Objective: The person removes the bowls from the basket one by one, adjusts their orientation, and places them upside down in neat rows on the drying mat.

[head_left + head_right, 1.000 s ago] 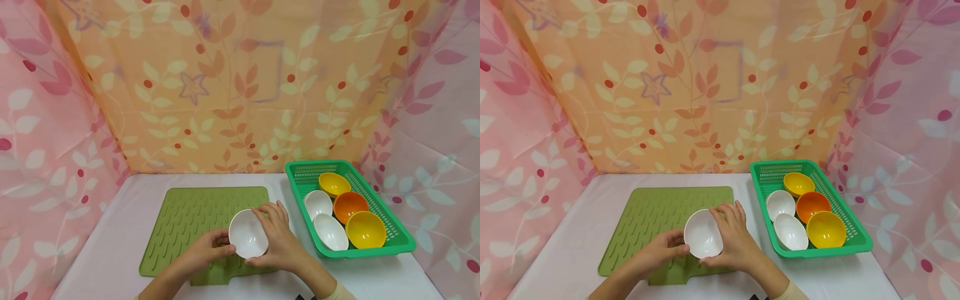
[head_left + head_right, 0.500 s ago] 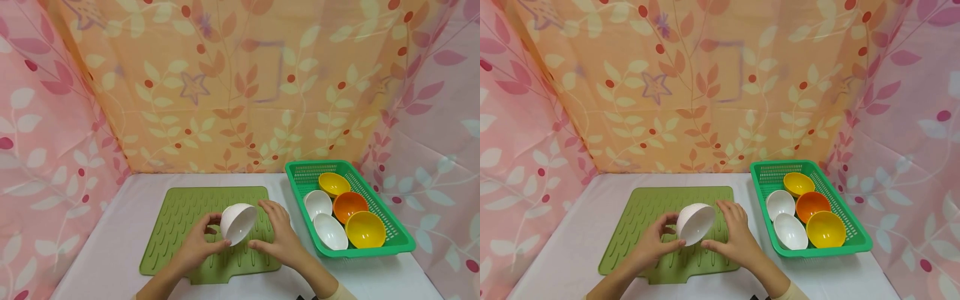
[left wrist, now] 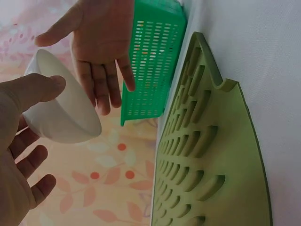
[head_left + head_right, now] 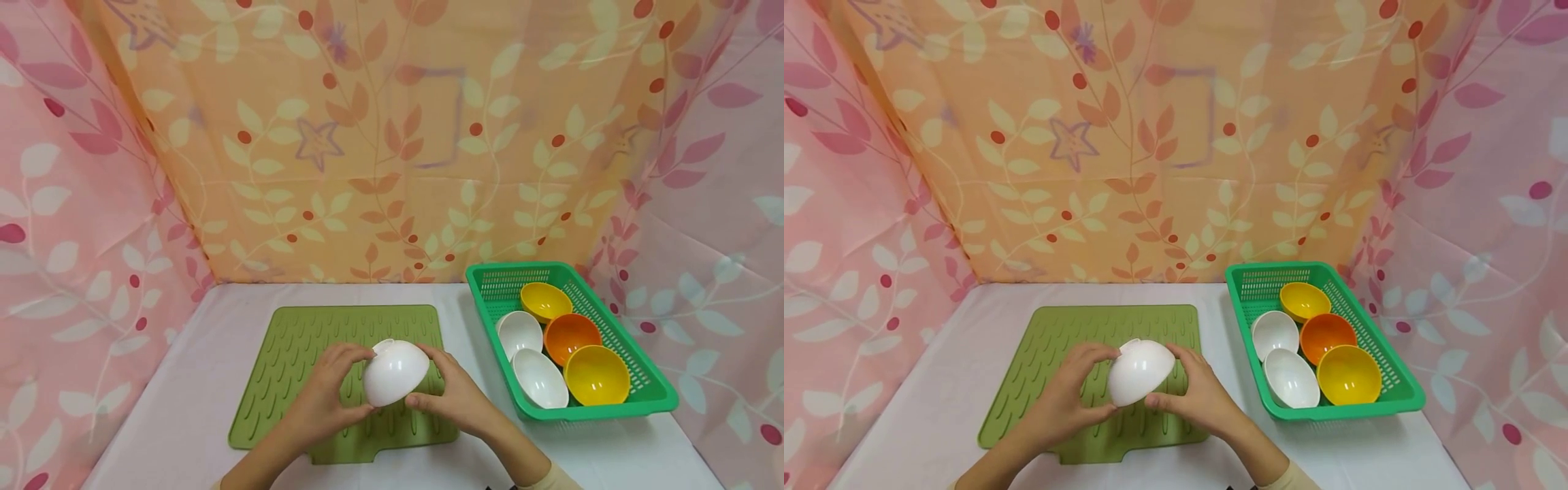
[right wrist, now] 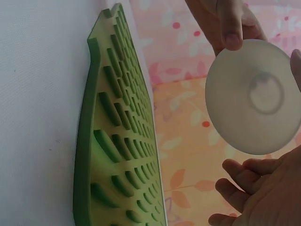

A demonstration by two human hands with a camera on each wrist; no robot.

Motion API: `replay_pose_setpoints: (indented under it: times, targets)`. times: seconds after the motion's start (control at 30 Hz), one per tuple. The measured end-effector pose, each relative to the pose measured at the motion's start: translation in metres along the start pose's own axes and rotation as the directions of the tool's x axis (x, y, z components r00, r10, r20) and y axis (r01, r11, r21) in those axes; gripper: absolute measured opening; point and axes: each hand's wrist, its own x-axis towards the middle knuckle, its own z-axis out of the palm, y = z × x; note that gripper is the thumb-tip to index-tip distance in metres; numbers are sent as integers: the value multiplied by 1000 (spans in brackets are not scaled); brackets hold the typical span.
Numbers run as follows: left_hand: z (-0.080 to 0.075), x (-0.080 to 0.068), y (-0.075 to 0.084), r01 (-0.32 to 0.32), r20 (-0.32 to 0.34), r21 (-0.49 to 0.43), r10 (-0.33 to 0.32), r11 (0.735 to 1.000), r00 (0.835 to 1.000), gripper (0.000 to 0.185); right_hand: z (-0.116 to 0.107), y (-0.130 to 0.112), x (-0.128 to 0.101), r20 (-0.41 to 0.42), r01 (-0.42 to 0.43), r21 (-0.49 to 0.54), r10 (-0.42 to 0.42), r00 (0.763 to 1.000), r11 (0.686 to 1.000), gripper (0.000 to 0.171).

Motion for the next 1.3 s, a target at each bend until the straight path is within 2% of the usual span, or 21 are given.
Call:
replay_pose_setpoints:
  times: [0.33,0.5,0.63,0.7,0.77,0.8,0.87,0.97,1.03,1.13,1.3]
  targets:
    - [1,0,-3,-131,14,99,130,986,991,84,4,6,3,28,-3,64,1,1000,998,92]
    - [1,-1,-4,-184,20,109,183,977,983,83,6,9,1,33,1,104,-4,999,995,96]
    - [1,0,-2,-188,14,72,188,980,982,85,9,7,0,-12,34,138,-33,999,990,95]
    - [1,0,-1,-128,21,16,128,992,992,90,10,6,1,-48,61,147,-54,997,987,93]
    - [0,-1,1,-23,45,-78,27,997,999,97,10,6,1,-88,96,149,-84,993,984,92]
    - [0,-1,1,37,66,-132,-28,991,997,99,10,6,1,-102,114,158,-99,990,981,92]
    - [-1,-1,2,167,117,-240,-142,956,983,102,10,6,1,-115,155,186,-135,984,970,93]
    - [-2,1,0,289,200,-365,-228,885,953,99,10,8,1,-97,212,234,-194,976,949,95]
    - [-3,1,-2,319,238,-402,-238,859,942,95,10,9,0,-77,238,249,-226,971,939,96]
    - [-4,3,-4,333,266,-427,-235,841,935,92,12,10,0,-62,252,255,-244,968,934,97]
    - [-8,3,-3,329,243,-418,-244,847,939,91,15,7,0,-95,243,195,-228,969,950,99]
